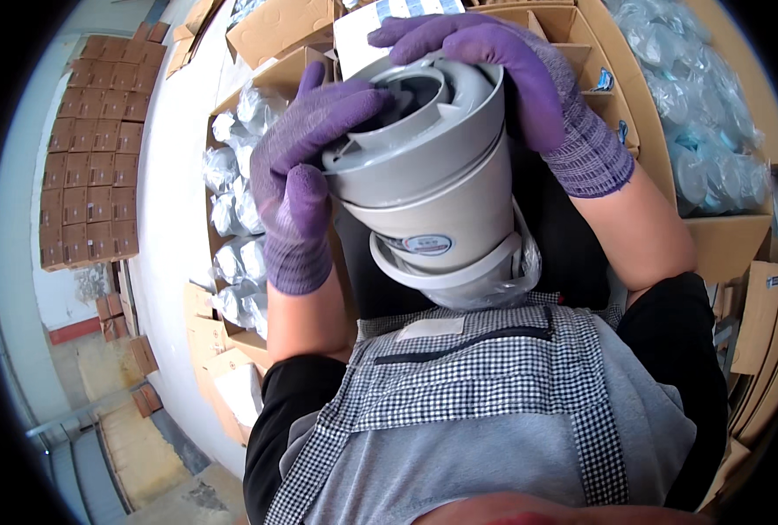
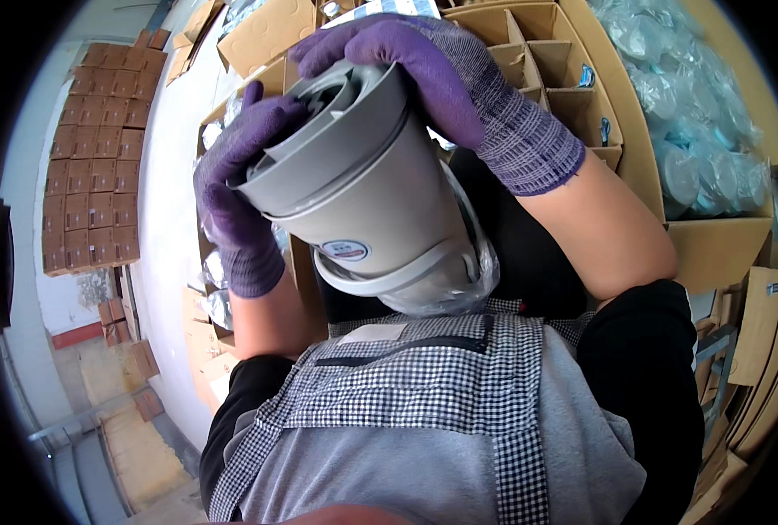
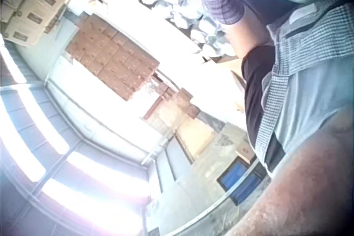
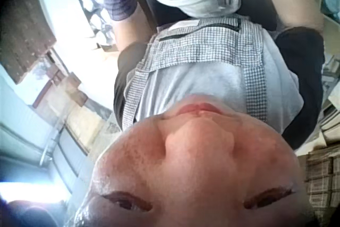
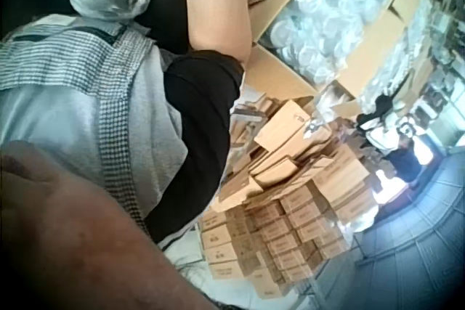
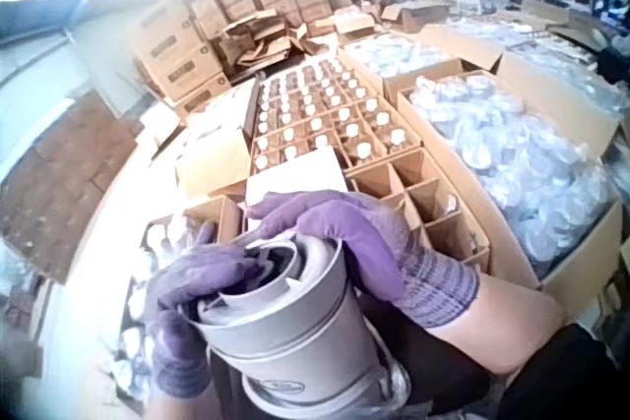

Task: The person assembles kitchen appliances by placing a silver bowl into a plastic base, attaching a lid, and checking items against a checklist before placing them in plastic bags.

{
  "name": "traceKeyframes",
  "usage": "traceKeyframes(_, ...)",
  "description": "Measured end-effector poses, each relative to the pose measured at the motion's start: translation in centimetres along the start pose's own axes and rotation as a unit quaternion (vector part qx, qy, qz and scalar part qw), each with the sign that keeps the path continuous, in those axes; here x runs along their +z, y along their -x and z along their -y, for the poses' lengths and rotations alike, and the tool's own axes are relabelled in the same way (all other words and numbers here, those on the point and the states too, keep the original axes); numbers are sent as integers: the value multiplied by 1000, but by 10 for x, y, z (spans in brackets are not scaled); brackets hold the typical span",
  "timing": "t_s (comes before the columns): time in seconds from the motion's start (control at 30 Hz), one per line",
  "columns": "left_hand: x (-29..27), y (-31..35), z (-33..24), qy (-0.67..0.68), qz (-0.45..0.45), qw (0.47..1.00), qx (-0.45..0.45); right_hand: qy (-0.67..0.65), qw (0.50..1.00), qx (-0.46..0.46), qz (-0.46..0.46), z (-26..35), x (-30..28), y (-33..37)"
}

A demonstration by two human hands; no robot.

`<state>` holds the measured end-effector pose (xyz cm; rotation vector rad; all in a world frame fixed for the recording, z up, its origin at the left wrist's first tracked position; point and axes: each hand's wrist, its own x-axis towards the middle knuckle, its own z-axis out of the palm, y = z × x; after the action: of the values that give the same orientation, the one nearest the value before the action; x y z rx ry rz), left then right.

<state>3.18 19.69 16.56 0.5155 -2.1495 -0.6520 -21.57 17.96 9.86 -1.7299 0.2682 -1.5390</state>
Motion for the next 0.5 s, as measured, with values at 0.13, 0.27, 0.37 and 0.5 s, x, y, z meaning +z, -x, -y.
traceKeyframes(0.13,-2,21,36,134,-30,990,-42,-73,975,174,-114,32,6,5)
traceKeyframes(0.27,6,6,27,114,-32,993,-23,30,989,116,-88,63,27,3)
traceKeyframes(0.37,9,-14,1,53,9,998,-16,-68,975,184,-104,58,15,5)
traceKeyframes(0.5,21,-25,-51,-150,114,982,7,-350,901,252,-40,2,-16,-3)
